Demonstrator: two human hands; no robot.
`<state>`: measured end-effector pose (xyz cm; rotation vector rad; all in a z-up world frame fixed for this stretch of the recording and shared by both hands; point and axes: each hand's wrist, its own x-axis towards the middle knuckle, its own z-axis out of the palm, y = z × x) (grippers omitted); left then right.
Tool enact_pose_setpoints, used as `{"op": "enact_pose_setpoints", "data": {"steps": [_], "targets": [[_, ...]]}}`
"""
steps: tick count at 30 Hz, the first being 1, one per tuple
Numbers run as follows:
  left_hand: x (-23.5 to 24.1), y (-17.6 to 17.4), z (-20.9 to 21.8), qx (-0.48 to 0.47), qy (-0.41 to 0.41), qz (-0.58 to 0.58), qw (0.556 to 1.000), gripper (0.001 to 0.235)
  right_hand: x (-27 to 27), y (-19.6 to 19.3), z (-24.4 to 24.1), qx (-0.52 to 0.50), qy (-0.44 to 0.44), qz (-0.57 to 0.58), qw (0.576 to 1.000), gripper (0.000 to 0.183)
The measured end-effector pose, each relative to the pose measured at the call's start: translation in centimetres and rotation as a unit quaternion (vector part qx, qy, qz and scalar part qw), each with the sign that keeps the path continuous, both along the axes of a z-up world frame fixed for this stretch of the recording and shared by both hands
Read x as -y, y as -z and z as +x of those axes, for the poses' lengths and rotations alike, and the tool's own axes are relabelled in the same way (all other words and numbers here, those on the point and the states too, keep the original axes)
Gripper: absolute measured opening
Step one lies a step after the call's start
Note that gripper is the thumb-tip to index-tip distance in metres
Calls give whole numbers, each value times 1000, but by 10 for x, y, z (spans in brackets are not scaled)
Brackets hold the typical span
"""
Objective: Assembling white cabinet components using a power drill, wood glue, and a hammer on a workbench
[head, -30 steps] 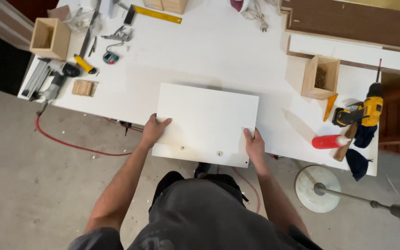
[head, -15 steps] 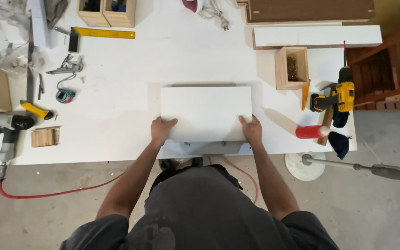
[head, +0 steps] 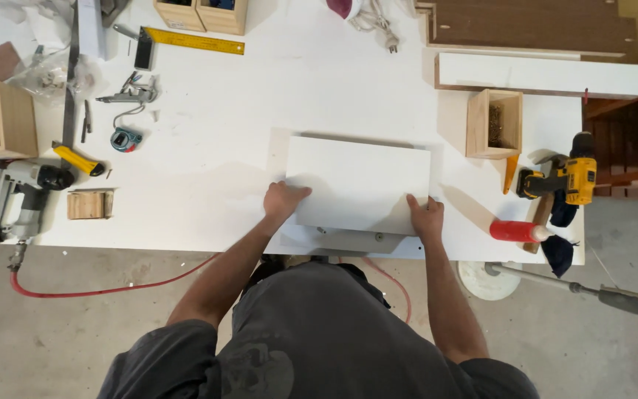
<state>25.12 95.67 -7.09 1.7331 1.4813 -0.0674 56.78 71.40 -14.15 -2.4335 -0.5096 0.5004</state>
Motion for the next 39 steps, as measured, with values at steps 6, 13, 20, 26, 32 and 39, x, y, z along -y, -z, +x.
{"op": "enact_pose_setpoints", "data": {"steps": [6,13,20,26,32,39], "targets": [[-5,0,2,-3,25,-10,1000,85,4,4,-3,16,-3,8,1000,76],[-7,-12,5,-26,40,-13,999,75,2,-1,-4,-10,8,11,1000,76],[-6,-11,7,-30,52,-25,998,78,2,-9,-8,-26,24,26,999,69],[-6,-32,5,-3,23,-30,999,76,3,-18,-11,16,32,55,998,63],[-28,-49,-3,74,31,33,996,79,7,-85,-28,-162,146,173,961,52],[-34,-21,-31,255,67,233,936,42,35,-83,-45,-252,292,203,900,95]]}}
